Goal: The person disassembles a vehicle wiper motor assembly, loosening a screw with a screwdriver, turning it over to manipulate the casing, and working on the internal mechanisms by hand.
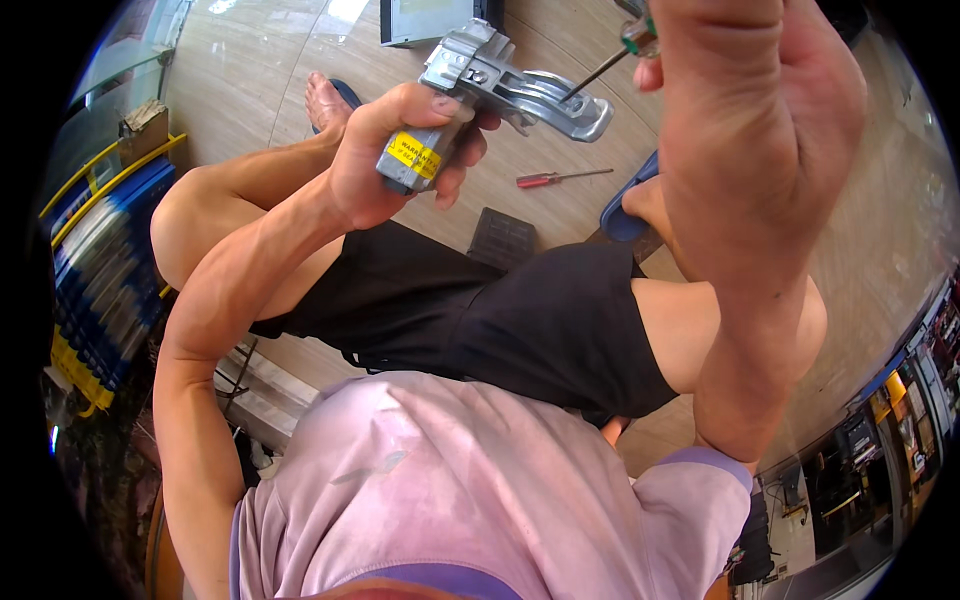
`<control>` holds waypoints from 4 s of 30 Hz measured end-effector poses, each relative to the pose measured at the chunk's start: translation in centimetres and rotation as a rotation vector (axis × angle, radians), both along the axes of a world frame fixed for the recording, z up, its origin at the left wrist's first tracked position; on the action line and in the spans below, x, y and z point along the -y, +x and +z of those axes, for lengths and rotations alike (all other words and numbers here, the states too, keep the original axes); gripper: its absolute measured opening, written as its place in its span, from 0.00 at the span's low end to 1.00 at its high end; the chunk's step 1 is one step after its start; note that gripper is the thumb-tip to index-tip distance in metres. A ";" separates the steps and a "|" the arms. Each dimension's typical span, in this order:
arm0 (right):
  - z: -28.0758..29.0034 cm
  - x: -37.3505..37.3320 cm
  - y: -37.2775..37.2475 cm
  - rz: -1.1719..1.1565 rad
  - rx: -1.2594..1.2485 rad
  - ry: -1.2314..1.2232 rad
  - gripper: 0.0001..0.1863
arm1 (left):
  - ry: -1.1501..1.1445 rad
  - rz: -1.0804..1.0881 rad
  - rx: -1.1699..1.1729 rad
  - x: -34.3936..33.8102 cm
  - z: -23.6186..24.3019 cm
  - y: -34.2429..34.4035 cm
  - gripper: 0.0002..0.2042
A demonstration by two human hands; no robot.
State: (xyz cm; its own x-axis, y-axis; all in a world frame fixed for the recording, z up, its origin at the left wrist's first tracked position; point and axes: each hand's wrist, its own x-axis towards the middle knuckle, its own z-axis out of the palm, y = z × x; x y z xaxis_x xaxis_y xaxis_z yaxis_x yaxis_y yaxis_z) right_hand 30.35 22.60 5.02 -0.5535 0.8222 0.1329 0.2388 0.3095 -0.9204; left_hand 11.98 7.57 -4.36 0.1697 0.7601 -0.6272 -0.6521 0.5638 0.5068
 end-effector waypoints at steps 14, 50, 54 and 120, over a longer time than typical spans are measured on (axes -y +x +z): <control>-1.4 0.4 -0.2 0.227 -0.157 -0.081 0.20 | -0.034 -0.022 0.015 0.4 0.0 0.2 0.23; -1.0 1.3 -1.7 0.245 -0.010 0.029 0.09 | -0.068 -0.020 -0.073 0.4 0.0 0.6 0.18; -0.4 0.8 -1.6 0.253 0.061 -0.057 0.09 | -0.072 -0.008 -0.070 0.6 0.0 0.7 0.18; -4.3 2.0 0.8 0.225 0.375 0.004 0.25 | 0.350 -0.289 -0.898 -3.4 4.9 -0.1 0.30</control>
